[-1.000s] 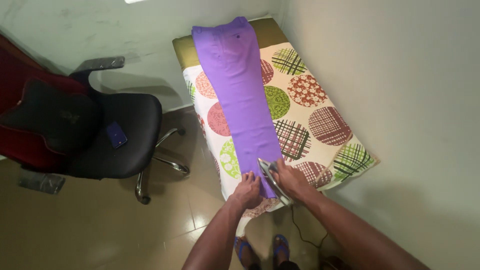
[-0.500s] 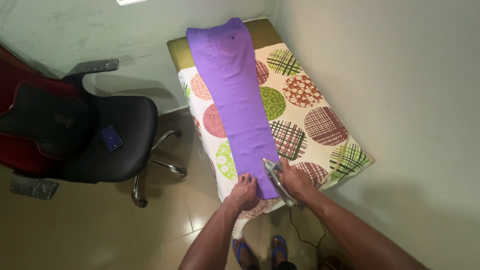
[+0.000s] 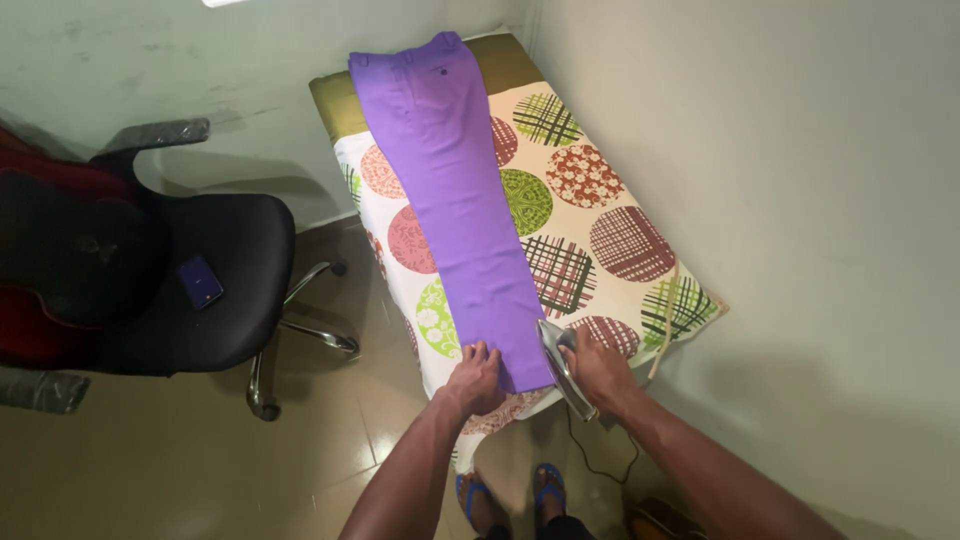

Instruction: Ironing a pair of purple trousers on a patterned surface.

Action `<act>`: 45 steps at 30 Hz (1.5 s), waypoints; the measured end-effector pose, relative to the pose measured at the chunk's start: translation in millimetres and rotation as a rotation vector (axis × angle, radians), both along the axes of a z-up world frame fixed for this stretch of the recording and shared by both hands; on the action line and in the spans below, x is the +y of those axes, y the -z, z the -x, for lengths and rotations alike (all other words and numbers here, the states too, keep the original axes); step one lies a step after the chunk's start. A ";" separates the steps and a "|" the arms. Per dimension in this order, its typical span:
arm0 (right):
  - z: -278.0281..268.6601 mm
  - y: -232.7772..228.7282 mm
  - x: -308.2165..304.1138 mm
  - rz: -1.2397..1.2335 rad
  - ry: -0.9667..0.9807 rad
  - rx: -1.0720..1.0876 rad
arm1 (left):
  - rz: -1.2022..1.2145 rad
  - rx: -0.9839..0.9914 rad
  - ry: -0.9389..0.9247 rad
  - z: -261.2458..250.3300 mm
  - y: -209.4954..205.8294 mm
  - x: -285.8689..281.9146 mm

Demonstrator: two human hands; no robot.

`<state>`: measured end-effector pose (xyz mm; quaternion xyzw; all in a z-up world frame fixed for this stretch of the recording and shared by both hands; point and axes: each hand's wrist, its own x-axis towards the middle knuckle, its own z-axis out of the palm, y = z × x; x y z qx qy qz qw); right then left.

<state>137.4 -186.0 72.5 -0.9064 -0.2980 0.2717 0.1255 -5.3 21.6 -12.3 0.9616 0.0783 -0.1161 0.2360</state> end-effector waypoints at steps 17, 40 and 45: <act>26.4 -48.3 85.5 -0.111 0.175 0.130 | 0.164 -0.261 -0.453 24.6 -42.1 -2.7; 24.1 -10.0 108.3 -0.088 0.093 0.211 | 0.381 -0.316 -0.652 39.5 50.2 7.4; 13.2 20.7 113.6 -0.089 -0.080 -0.128 | 0.391 -0.252 -0.679 39.6 39.6 7.8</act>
